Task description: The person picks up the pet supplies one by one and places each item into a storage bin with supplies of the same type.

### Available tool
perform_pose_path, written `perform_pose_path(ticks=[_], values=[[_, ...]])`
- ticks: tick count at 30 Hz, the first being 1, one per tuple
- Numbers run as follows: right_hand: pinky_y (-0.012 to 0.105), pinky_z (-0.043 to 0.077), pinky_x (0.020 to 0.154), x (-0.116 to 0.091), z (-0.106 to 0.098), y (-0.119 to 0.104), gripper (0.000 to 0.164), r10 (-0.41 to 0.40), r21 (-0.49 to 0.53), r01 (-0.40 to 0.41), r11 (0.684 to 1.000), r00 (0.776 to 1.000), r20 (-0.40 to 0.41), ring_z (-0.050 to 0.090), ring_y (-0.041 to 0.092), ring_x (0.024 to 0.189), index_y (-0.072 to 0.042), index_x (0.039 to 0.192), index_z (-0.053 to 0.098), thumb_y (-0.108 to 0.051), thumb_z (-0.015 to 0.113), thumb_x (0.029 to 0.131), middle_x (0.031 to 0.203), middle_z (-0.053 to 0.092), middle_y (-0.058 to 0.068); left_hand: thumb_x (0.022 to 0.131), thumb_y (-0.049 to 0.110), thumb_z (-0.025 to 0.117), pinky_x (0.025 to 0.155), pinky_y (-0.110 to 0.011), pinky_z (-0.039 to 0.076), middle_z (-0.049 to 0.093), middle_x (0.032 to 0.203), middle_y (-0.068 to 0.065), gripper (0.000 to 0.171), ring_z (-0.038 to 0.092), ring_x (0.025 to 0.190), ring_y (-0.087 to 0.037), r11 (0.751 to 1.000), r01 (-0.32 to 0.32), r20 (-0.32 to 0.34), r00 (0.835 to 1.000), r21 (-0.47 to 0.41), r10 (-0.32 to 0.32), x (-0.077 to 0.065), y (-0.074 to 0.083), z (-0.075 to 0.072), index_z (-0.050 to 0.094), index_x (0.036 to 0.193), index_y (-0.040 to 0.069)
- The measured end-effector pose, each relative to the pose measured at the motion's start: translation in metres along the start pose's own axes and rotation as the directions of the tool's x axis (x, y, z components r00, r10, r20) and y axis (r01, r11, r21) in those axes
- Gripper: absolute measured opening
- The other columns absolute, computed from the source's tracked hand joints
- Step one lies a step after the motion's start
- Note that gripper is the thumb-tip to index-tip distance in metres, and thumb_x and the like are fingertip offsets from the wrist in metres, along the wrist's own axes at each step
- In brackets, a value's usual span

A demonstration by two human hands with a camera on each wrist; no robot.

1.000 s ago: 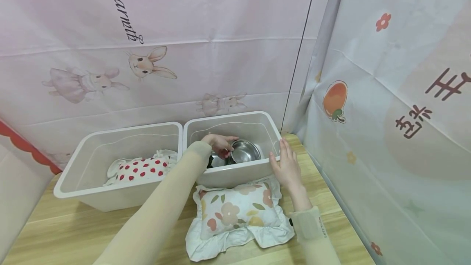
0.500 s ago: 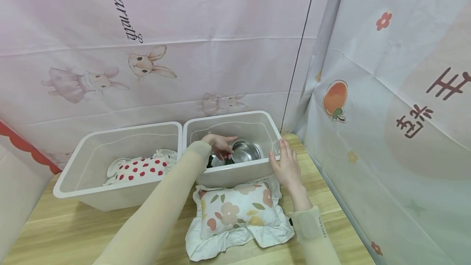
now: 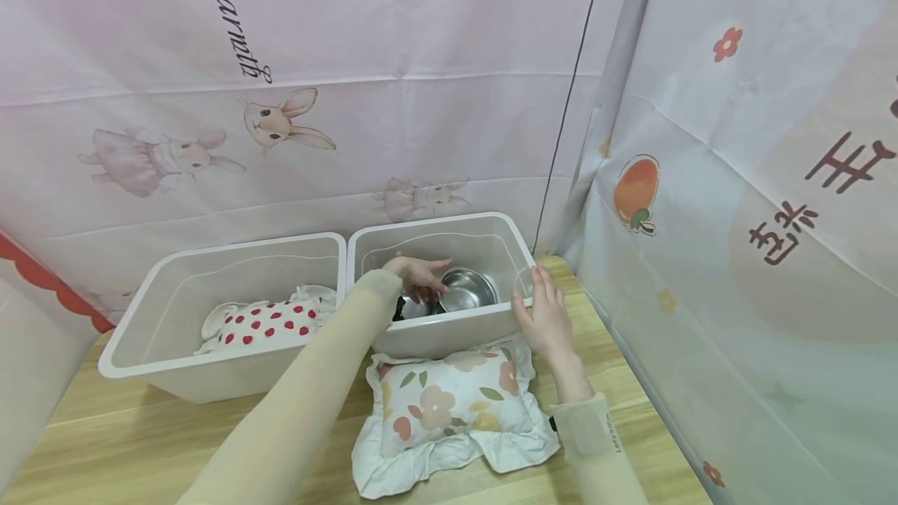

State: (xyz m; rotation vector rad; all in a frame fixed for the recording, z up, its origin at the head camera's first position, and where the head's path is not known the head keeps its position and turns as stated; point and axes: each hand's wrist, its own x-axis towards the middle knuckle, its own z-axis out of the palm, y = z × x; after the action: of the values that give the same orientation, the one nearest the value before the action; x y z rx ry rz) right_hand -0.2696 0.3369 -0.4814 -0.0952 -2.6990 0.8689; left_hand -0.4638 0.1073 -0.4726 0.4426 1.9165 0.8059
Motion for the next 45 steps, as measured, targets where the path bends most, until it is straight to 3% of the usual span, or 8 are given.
perform_pose_path(ticks=[6,12,19,23,28,34,38,45], values=[[0.059,0.028,0.109,0.000,0.000,0.000,0.066,-0.005,-0.001,0.005,1.000,1.000,-0.008,0.028,0.046,0.137,0.005,0.151,0.024,-0.035,0.043,0.102,0.159,0.020,0.020,0.098,0.022,0.060,0.085,-0.045,0.050,0.065,0.118,-0.022,0.088,0.055,0.074,-0.021,0.999,-0.010,-0.009,1.000,0.049,0.011,-0.003,0.000,-0.001,-0.005,0.158,0.029],[0.060,0.027,0.110,-0.001,0.000,-0.001,0.065,-0.010,-0.002,0.010,1.000,1.000,-0.006,0.027,0.046,0.138,0.005,0.151,0.024,-0.035,0.041,0.103,0.159,0.020,0.021,0.098,0.024,0.060,0.067,-0.033,0.049,0.066,0.103,-0.016,0.087,0.053,0.067,-0.018,0.993,-0.007,-0.039,0.999,0.114,0.011,-0.002,-0.002,-0.001,-0.002,0.158,0.028],[0.060,0.028,0.109,-0.001,0.001,0.000,0.064,-0.004,-0.003,0.004,1.000,1.000,-0.011,0.027,0.046,0.138,0.004,0.151,0.024,-0.035,0.041,0.103,0.158,0.022,0.021,0.098,0.025,0.059,0.080,-0.041,0.049,0.060,0.091,-0.010,0.080,0.054,0.073,-0.020,0.997,0.011,-0.052,0.999,0.083,-0.007,-0.003,0.000,-0.002,0.007,0.159,0.027],[0.059,0.027,0.110,0.000,0.001,-0.001,0.064,-0.002,0.001,0.002,1.000,1.000,-0.004,0.026,0.046,0.138,0.004,0.151,0.024,-0.035,0.040,0.103,0.158,0.021,0.021,0.096,0.023,0.061,0.074,-0.036,0.047,0.058,0.088,-0.010,0.076,0.053,0.074,-0.019,1.000,0.009,-0.076,0.997,0.018,-0.007,-0.004,0.002,-0.002,0.017,0.158,0.024],[0.060,0.026,0.110,0.000,0.001,-0.002,0.065,-0.005,-0.003,0.005,1.000,1.000,-0.001,0.026,0.047,0.138,0.005,0.151,0.023,-0.035,0.040,0.103,0.158,0.021,0.022,0.095,0.021,0.062,0.066,-0.033,0.047,0.059,0.107,-0.012,0.075,0.057,0.079,-0.021,0.998,-0.021,-0.099,0.995,0.051,0.026,-0.007,0.007,-0.001,0.020,0.158,0.018],[0.060,0.027,0.110,0.000,0.000,-0.003,0.065,-0.004,0.001,0.004,1.000,1.000,-0.002,0.026,0.047,0.138,0.005,0.151,0.024,-0.035,0.040,0.103,0.158,0.021,0.022,0.096,0.022,0.061,0.079,-0.038,0.049,0.052,0.140,-0.008,0.075,0.063,0.093,-0.028,0.998,0.007,-0.108,0.994,0.068,0.001,-0.010,0.008,0.001,0.018,0.158,0.017],[0.058,0.025,0.111,0.001,-0.001,-0.003,0.065,0.004,0.005,-0.004,1.000,1.000,0.013,0.024,0.045,0.140,0.004,0.152,0.023,-0.036,0.040,0.103,0.159,0.020,0.021,0.095,0.024,0.062,0.092,-0.043,0.049,0.045,0.148,-0.010,0.077,0.063,0.100,-0.032,0.999,0.023,-0.110,0.994,0.043,-0.019,-0.011,0.004,0.002,0.018,0.158,0.017],[0.059,0.023,0.112,0.001,0.000,-0.002,0.066,0.017,0.008,-0.017,1.000,0.999,0.027,0.022,0.045,0.141,0.004,0.152,0.021,-0.038,0.039,0.103,0.159,0.018,0.021,0.094,0.028,0.063,0.095,-0.043,0.049,0.043,0.150,-0.012,0.078,0.061,0.113,-0.037,0.997,0.040,-0.127,0.991,0.074,-0.030,-0.013,0.001,0.004,0.019,0.158,0.018]])
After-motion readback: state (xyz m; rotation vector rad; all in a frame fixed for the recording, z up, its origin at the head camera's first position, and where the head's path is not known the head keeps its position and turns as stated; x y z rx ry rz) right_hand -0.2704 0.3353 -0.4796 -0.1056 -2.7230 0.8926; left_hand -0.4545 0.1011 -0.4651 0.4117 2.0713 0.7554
